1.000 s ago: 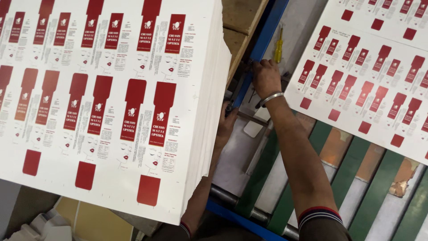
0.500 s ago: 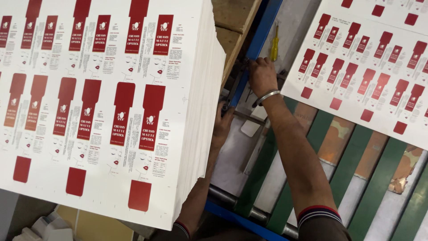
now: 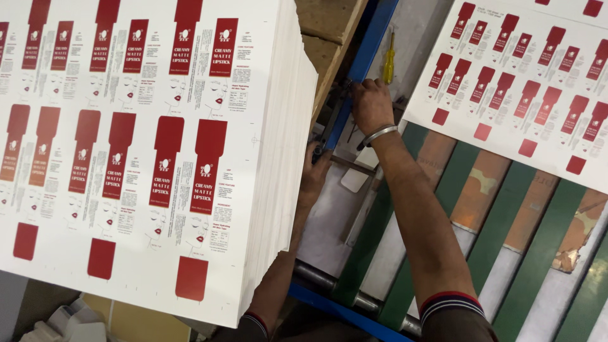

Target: The person repeatedly picks up sheets of printed paper from a stack on the left and places them onto a conveyor belt system on the right. The sheets feature a repeating pattern of red lipstick tube graphics. The person maintains a steady rhythm, feeding the sheets one by one into the machine throughout the clip.

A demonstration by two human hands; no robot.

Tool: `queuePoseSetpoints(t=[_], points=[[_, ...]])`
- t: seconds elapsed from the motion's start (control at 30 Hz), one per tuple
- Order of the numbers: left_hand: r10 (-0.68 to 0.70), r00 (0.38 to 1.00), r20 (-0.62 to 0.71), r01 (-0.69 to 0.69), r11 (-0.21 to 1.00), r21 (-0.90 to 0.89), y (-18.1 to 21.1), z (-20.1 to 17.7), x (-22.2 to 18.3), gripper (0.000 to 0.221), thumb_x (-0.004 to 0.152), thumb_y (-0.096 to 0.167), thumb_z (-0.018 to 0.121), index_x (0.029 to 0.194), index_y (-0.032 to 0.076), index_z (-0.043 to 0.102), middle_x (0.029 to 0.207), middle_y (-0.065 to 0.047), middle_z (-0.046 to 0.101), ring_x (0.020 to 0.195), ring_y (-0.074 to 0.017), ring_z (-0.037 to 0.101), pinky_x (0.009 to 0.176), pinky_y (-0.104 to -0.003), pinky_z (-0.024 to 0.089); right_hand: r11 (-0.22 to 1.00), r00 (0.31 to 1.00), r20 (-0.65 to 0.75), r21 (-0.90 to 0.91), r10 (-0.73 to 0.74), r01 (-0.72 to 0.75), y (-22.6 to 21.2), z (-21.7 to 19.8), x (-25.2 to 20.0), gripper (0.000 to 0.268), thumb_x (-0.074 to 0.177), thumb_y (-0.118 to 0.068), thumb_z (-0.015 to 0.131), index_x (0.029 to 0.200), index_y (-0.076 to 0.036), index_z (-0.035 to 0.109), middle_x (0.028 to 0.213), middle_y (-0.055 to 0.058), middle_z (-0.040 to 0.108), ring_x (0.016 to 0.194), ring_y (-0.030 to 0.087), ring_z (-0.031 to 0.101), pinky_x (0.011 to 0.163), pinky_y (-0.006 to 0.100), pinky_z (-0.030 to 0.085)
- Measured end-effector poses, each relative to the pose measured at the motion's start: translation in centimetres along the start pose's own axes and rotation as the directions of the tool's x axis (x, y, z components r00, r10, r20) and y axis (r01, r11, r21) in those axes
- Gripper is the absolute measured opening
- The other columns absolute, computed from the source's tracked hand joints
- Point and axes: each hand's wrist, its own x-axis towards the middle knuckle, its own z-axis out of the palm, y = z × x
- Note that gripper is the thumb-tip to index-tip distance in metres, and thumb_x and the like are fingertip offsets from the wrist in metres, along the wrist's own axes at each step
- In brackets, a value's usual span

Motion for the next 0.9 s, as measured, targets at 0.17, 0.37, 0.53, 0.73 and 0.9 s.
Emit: queuePoseSetpoints(t=[0.17, 0.37, 0.53, 0.73, 0.9], points=[[0.001, 1.0, 0.001, -0.001, 1.0, -0.012, 0.0, -0.3, 0.1, 0.036, 0.082, 0.017, 0.086, 0.117, 0.016, 0.078, 0.127, -0.016, 0.067, 0.119, -0.0367, 0.064, 0.103, -0.047, 0.052, 0.999, 0.999, -0.032, -0.012, -0.03, 0.029, 0.0, 0.1, 0.1, 0.017, 0.085, -0.003, 0.07, 0.101, -0.004, 0.074, 0.091, 0.015, 0.067, 0.091, 0.034, 0.062, 0.088, 0.045, 0.052], [0.012, 1.0, -0.001, -0.012, 1.0, -0.004, -0.4, 0.4, -0.2, 0.038, 0.081, 0.018, 0.086, 0.118, 0.016, 0.078, 0.127, -0.017, 0.067, 0.119, -0.0372, 0.064, 0.103, -0.048, 0.052, 1.0, 0.999, -0.034, 0.0, 0.001, -0.001, -0.2, 0.0, 0.0, 0.008, 0.091, -0.003, 0.069, 0.098, -0.002, 0.073, 0.089, 0.016, 0.066, 0.088, 0.034, 0.061, 0.084, 0.045, 0.053], [0.016, 1.0, 0.002, -0.016, 1.0, -0.01, -0.7, 0.9, -0.6, 0.037, 0.084, 0.018, 0.086, 0.12, 0.016, 0.077, 0.128, -0.017, 0.067, 0.12, -0.0367, 0.064, 0.103, -0.047, 0.053, 1.0, 0.998, -0.05, 0.017, -0.025, 0.026, -0.2, -0.1, 0.0, 0.007, 0.09, -0.005, 0.07, 0.096, -0.002, 0.073, 0.087, 0.016, 0.066, 0.087, 0.034, 0.062, 0.083, 0.045, 0.053], [0.038, 0.999, -0.028, -0.04, 0.997, -0.069, -0.8, 1.2, -0.4, 0.036, 0.083, 0.013, 0.086, 0.118, 0.013, 0.077, 0.126, -0.017, 0.067, 0.115, -0.0367, 0.065, 0.098, -0.047, 0.054, 0.999, 0.999, -0.036, 0.01, -0.033, 0.033, 0.0, -0.2, 0.1, 0.007, 0.091, -0.006, 0.07, 0.097, -0.003, 0.073, 0.087, 0.015, 0.067, 0.088, 0.034, 0.062, 0.083, 0.044, 0.053], [0.063, 0.995, -0.075, -0.07, 0.993, -0.09, -0.7, 0.8, 0.0, 0.036, 0.081, 0.012, 0.087, 0.116, 0.012, 0.077, 0.124, -0.017, 0.066, 0.114, -0.0365, 0.065, 0.097, -0.046, 0.054, 0.999, 0.999, -0.031, 0.01, -0.035, 0.035, -0.1, -0.3, 0.2, 0.009, 0.092, -0.007, 0.069, 0.099, -0.004, 0.074, 0.088, 0.015, 0.068, 0.086, 0.034, 0.063, 0.084, 0.044, 0.054]])
